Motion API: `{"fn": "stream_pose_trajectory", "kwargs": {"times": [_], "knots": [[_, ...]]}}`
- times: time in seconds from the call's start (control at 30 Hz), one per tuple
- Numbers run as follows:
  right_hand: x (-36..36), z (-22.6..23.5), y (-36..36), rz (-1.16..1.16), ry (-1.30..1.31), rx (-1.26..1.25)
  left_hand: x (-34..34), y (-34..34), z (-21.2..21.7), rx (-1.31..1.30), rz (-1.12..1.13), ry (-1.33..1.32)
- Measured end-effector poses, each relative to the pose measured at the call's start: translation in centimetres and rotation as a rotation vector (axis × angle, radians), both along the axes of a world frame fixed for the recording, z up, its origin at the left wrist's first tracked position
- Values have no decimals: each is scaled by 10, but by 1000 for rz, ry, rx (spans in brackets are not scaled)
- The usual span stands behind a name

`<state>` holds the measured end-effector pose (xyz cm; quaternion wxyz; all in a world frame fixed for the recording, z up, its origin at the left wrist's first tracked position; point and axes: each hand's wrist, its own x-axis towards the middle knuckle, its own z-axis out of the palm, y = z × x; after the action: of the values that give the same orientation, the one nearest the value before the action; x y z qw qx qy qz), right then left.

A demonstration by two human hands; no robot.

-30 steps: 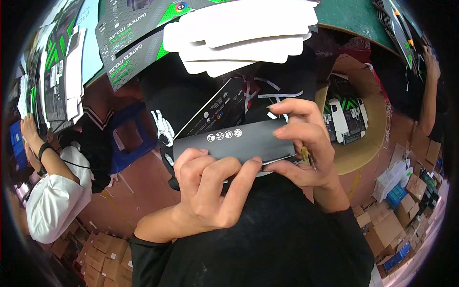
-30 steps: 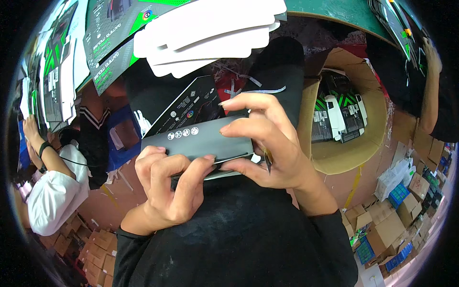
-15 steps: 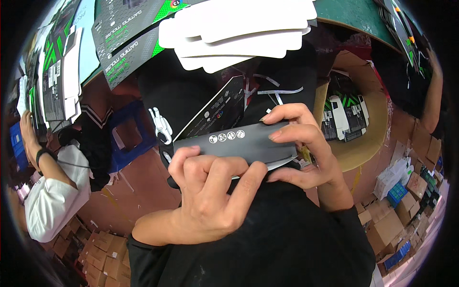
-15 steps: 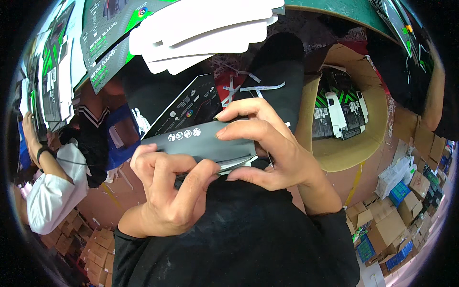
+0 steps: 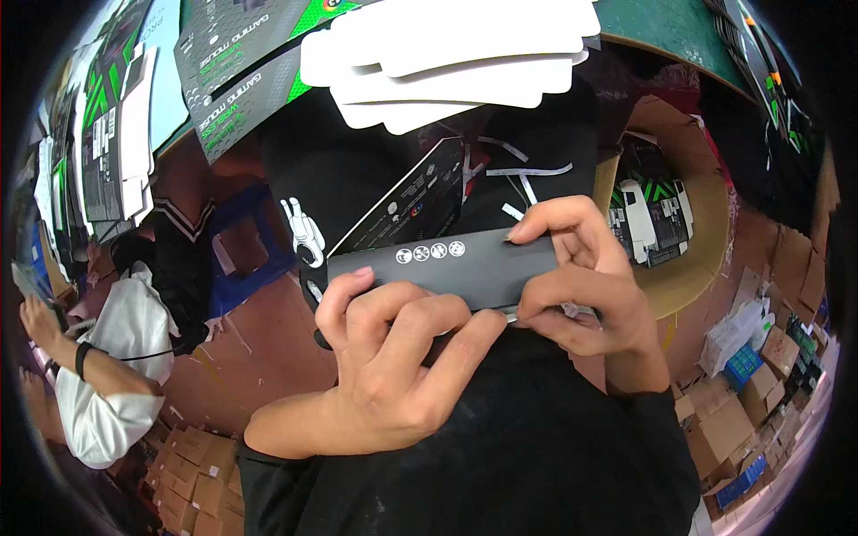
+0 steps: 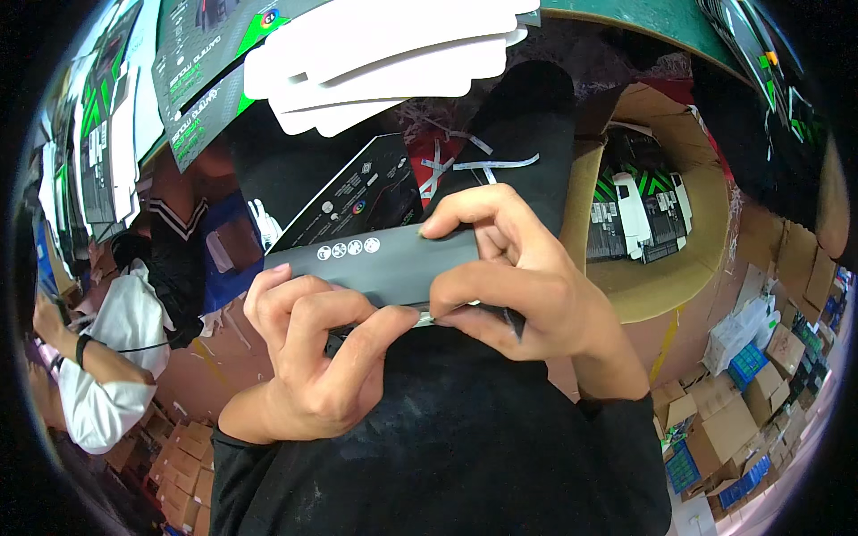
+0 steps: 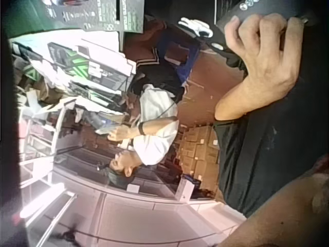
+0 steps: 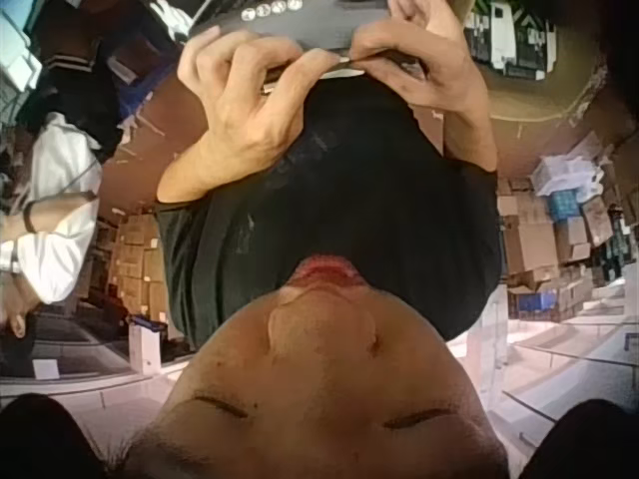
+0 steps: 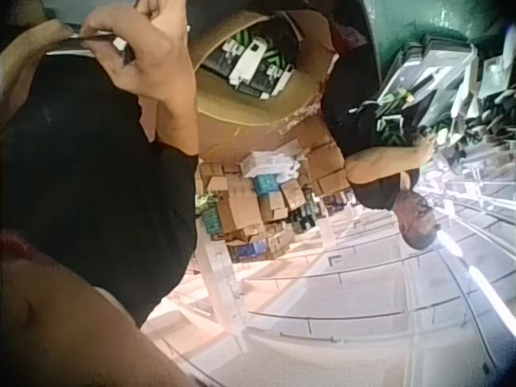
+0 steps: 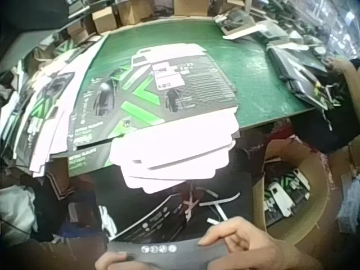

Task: The person assembles packaging boxes by picking up flat cardboard cutouts from a stack, peeling off adhesive strips by hand, and folding them into boxes.

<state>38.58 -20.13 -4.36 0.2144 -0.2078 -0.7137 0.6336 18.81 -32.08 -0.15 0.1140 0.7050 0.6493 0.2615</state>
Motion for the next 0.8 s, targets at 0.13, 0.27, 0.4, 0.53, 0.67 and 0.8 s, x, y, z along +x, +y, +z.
{"fn": "stream_pose_trajectory", "kwargs": {"times": [0.13, 0.27, 0.4, 0.53, 0.67, 0.8], "knots": [[-15, 66, 1, 57, -470, 543, 4, -2, -3, 27, 40, 51], [-25, 84, -40, -117, -778, 806, 9, 1, -13, 96, 38, 75], [-19, 77, -20, -35, -730, 667, 11, -2, -14, 89, 68, 124], [-20, 86, -28, -26, -781, 617, 11, 6, -9, 81, 77, 141], [-12, 70, -28, -67, -860, 655, 16, -3, -8, 119, 102, 85], [-6, 90, 3, -204, -507, 230, 11, -1, -9, 125, 73, 81]]}}
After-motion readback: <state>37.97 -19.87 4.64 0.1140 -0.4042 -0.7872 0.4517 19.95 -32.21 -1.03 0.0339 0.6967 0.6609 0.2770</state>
